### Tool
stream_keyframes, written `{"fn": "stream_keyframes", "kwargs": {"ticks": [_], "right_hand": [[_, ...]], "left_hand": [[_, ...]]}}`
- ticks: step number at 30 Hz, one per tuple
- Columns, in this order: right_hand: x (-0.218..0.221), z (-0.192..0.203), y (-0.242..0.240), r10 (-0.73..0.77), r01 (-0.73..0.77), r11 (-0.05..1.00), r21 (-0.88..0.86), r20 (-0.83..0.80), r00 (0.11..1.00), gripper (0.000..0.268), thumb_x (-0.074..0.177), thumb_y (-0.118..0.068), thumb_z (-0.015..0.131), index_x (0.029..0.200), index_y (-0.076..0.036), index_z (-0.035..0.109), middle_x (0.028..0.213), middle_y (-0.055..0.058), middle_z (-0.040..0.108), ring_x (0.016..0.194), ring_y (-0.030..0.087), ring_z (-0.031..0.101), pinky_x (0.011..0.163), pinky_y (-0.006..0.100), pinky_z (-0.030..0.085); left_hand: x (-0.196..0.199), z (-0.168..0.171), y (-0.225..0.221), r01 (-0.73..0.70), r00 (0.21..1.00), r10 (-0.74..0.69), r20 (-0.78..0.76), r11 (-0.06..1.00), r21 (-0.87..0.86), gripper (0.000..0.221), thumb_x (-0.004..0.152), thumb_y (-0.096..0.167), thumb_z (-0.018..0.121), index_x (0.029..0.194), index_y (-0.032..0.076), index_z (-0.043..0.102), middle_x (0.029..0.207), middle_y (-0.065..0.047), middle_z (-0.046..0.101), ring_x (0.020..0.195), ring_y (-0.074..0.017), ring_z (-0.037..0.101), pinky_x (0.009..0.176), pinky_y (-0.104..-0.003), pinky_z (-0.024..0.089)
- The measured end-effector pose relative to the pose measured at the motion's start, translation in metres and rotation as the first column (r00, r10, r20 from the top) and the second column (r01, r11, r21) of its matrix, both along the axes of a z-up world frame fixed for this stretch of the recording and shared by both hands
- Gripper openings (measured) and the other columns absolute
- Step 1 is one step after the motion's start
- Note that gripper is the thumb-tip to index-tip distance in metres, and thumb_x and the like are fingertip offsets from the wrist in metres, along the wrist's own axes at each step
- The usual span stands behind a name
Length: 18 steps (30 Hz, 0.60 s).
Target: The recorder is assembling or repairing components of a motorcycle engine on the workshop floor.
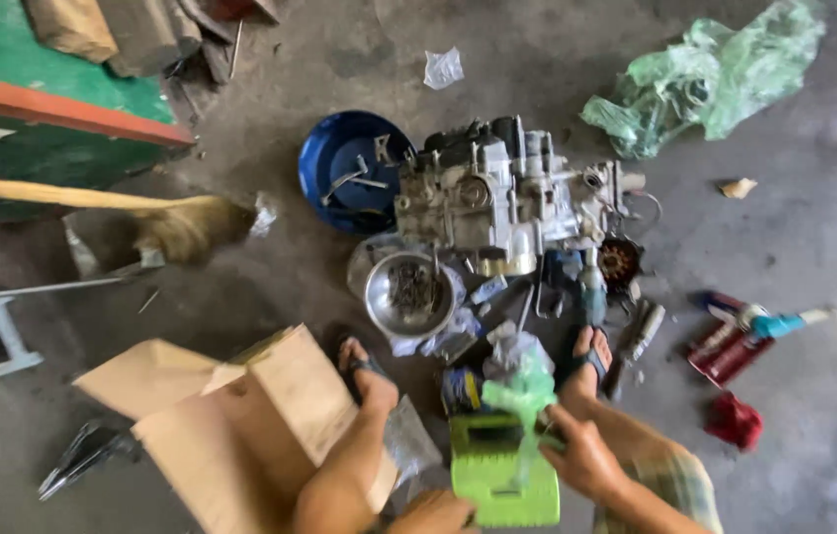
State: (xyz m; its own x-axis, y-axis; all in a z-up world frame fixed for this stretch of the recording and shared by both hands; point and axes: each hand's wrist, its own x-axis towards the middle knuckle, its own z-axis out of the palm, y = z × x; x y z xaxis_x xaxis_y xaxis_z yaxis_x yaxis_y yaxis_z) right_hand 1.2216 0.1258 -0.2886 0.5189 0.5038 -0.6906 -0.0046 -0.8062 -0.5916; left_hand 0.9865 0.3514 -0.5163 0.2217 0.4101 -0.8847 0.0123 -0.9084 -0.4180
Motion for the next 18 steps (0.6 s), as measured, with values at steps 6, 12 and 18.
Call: {"fn": "stream_keyframes", "kwargs": {"ticks": [6, 12, 18], "right_hand": [[0.018, -0.124, 0.007, 0.273, -0.272, 0.962, 0.027, -0.170, 0.947, 0.038, 0.075, -0.013, 0.076, 0.109, -0.016, 0.059, 0.094, 0.001, 0.086, 0.073, 0.021, 0.082, 0.066, 0.036, 0.064], [0.035, -0.184, 0.026, 0.449, -0.427, 0.892, 0.148, -0.174, 0.876, 0.038, 0.074, -0.014, 0.076, 0.108, -0.015, 0.061, 0.087, -0.001, 0.083, 0.073, 0.023, 0.080, 0.066, 0.035, 0.061], [0.033, -0.239, 0.035, 0.451, -0.427, 0.883, 0.194, -0.104, 0.886, 0.030, 0.075, -0.013, 0.074, 0.102, -0.015, 0.060, 0.081, 0.004, 0.078, 0.069, 0.030, 0.075, 0.062, 0.039, 0.059]], "left_hand": [[-0.023, -0.152, -0.154, -0.261, 0.814, 0.579, 0.052, 0.444, -0.857, 0.058, 0.105, 0.027, 0.042, 0.154, -0.003, 0.035, 0.157, -0.034, 0.027, 0.138, -0.0608, 0.027, 0.105, -0.075, 0.027], [-0.053, -0.186, 0.031, -0.553, 0.731, 0.315, 0.605, 0.793, 0.255, 0.081, 0.090, 0.033, 0.032, 0.157, -0.009, 0.011, 0.160, -0.022, 0.018, 0.145, -0.0320, 0.022, 0.125, -0.040, 0.013], [-0.031, -0.173, 0.032, -0.618, 0.167, 0.394, 0.904, 0.756, -0.216, 0.083, 0.086, 0.023, 0.053, 0.155, -0.011, 0.022, 0.157, -0.033, 0.030, 0.143, -0.0456, 0.031, 0.123, -0.052, 0.018]]}}
